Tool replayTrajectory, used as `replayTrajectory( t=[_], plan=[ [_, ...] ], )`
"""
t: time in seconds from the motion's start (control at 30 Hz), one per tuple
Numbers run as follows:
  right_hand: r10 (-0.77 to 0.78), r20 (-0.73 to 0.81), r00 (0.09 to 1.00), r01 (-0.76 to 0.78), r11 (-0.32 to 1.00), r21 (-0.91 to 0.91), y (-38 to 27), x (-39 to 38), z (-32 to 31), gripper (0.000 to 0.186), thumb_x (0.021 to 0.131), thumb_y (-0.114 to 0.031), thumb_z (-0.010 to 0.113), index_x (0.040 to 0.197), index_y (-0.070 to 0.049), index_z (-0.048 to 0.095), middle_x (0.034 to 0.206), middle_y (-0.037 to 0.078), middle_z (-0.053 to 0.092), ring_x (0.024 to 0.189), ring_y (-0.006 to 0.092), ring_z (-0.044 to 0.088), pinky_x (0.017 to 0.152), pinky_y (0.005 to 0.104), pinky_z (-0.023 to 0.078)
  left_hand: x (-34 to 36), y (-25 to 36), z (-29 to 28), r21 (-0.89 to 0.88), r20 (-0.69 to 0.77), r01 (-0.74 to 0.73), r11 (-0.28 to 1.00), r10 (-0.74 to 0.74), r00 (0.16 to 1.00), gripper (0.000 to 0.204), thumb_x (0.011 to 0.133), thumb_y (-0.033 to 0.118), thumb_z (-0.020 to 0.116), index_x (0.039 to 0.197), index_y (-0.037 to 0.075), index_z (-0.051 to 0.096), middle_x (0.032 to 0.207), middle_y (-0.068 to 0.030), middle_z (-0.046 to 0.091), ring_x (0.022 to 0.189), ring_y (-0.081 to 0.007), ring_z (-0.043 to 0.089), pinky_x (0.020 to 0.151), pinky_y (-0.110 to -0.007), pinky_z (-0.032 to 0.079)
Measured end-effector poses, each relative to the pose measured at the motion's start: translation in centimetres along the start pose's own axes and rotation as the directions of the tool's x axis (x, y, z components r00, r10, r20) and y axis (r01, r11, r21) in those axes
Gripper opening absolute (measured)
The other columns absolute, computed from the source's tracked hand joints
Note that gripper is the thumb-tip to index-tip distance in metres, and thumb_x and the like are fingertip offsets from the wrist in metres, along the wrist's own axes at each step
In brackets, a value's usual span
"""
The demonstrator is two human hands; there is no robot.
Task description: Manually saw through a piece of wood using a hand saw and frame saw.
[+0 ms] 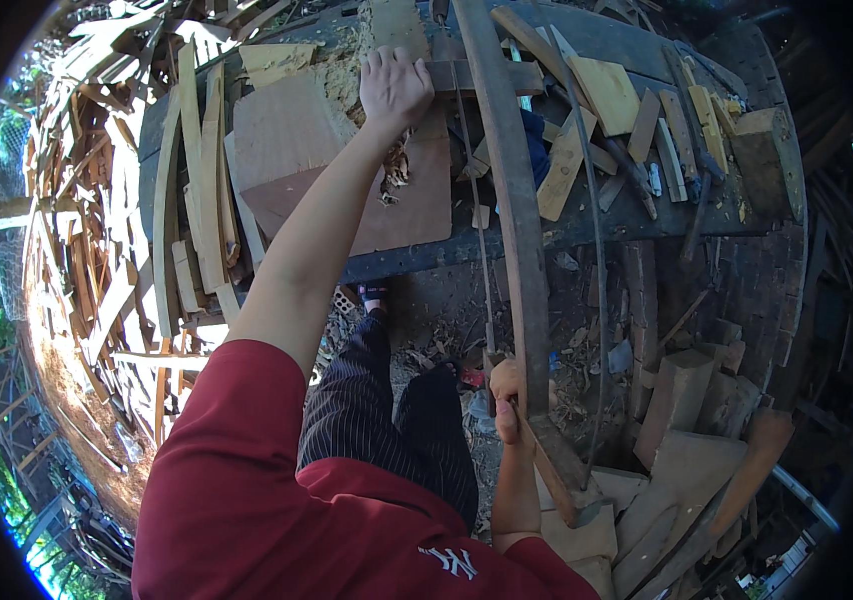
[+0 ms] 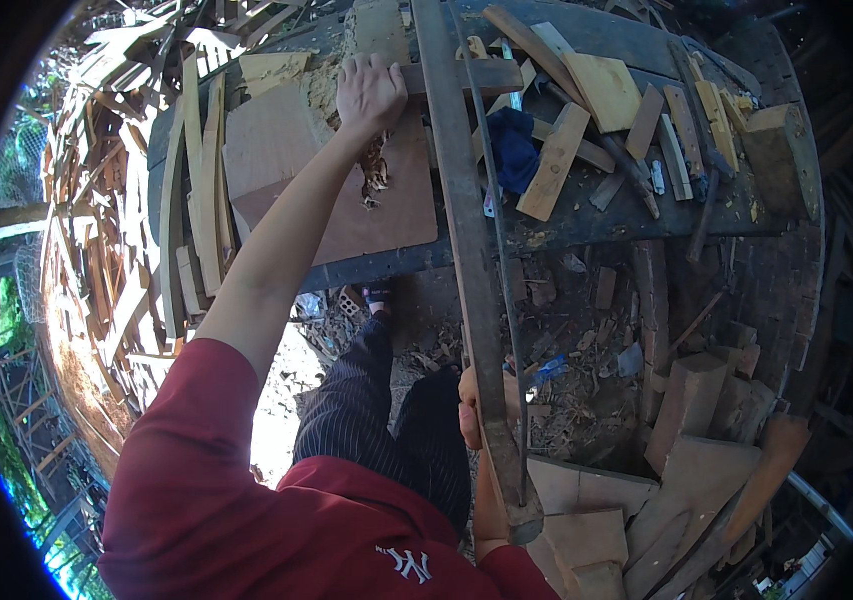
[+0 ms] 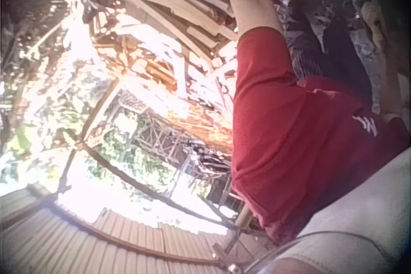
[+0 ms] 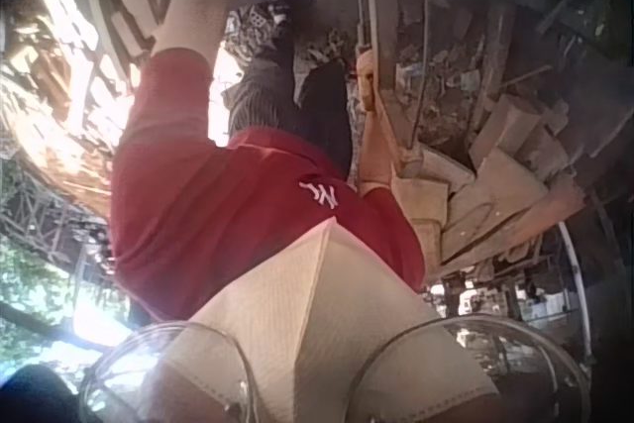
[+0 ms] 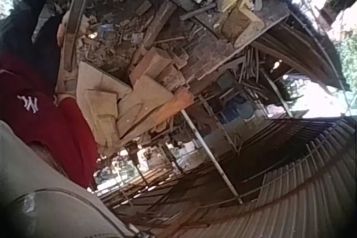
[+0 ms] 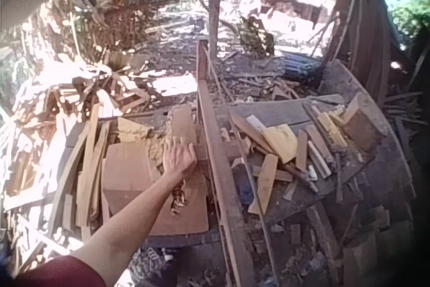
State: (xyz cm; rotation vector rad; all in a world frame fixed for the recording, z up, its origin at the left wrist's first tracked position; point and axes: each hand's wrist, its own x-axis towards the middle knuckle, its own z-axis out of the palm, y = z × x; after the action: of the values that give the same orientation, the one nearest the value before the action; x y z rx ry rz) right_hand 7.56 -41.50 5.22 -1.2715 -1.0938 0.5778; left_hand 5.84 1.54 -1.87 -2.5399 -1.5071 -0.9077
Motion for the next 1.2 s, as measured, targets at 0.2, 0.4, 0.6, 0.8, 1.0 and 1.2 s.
replayTrajectory(
  t=[0.2,0.4,0.6,0.8,1.0,1.2],
  plan=[
    [0.083,-0.071,0.994,-0.083,0.997,0.010,2.4,-4.8,1.9,0.010,0.077,-0.016,0.055,0.077,-0.006,0.052,0.081,0.008,0.056,0.074,0.0215,0.054,0.071,0.0334,0.045,0.1,0.2,0.0,-0.015,0.046,-0.006,1.000,0.007,0.999,0.038,0.090,0.033,0.045,0.094,-0.002,0.060,0.102,-0.0209,0.057,0.102,-0.0355,0.051,0.091,-0.044,0.039],
    [0.078,-0.048,0.996,-0.071,0.987,0.144,0.9,-5.9,2.7,0.011,0.077,-0.016,0.055,0.077,-0.007,0.050,0.077,0.007,0.054,0.071,0.0215,0.054,0.069,0.0322,0.045,0.0,-0.4,-1.0,-0.082,0.097,-0.143,0.986,0.151,0.984,0.027,0.093,0.028,0.042,0.093,0.005,0.056,0.096,-0.0144,0.055,0.099,-0.0322,0.051,0.087,-0.044,0.040],
    [-0.014,-0.076,0.997,-0.012,0.944,-0.329,1.4,-1.8,1.4,0.021,0.079,-0.022,0.061,0.071,-0.006,0.051,0.069,0.007,0.057,0.060,0.0196,0.057,0.060,0.0317,0.047,-0.3,-1.3,-1.6,-0.100,0.079,-0.143,0.985,0.152,0.985,0.023,0.091,0.026,0.046,0.090,0.007,0.057,0.092,-0.0099,0.057,0.092,-0.0294,0.053,0.084,-0.041,0.040],
    [0.079,-0.174,0.982,-0.034,0.968,0.248,7.0,7.9,4.8,0.013,0.079,-0.014,0.053,0.076,-0.002,0.055,0.069,0.008,0.056,0.061,0.0164,0.053,0.057,0.0273,0.042,0.1,0.5,-1.3,-0.140,0.112,-0.156,0.978,0.172,0.979,0.021,0.092,0.026,0.044,0.091,0.010,0.057,0.095,-0.0094,0.057,0.093,-0.0305,0.053,0.083,-0.043,0.041],
    [0.015,-0.050,0.999,-0.013,0.999,0.051,5.8,12.1,6.1,0.014,0.079,-0.015,0.050,0.076,-0.004,0.042,0.063,0.005,0.044,0.056,0.0164,0.042,0.055,0.0292,0.035,0.7,-0.5,-1.2,-0.074,0.075,-0.136,0.988,0.141,0.987,0.023,0.090,0.026,0.047,0.087,0.006,0.057,0.093,-0.0138,0.056,0.092,-0.0315,0.053,0.084,-0.042,0.041],
    [0.135,-0.197,0.971,-0.061,0.939,0.339,5.5,10.0,8.5,0.014,0.077,-0.015,0.051,0.072,-0.005,0.041,0.061,0.004,0.042,0.054,0.0157,0.039,0.057,0.0299,0.037,0.3,-0.4,-0.9,-0.131,0.071,-0.147,0.980,0.157,0.985,0.029,0.089,0.030,0.048,0.089,0.002,0.057,0.094,-0.0171,0.055,0.095,-0.0326,0.051,0.086,-0.042,0.041]
  ],
)
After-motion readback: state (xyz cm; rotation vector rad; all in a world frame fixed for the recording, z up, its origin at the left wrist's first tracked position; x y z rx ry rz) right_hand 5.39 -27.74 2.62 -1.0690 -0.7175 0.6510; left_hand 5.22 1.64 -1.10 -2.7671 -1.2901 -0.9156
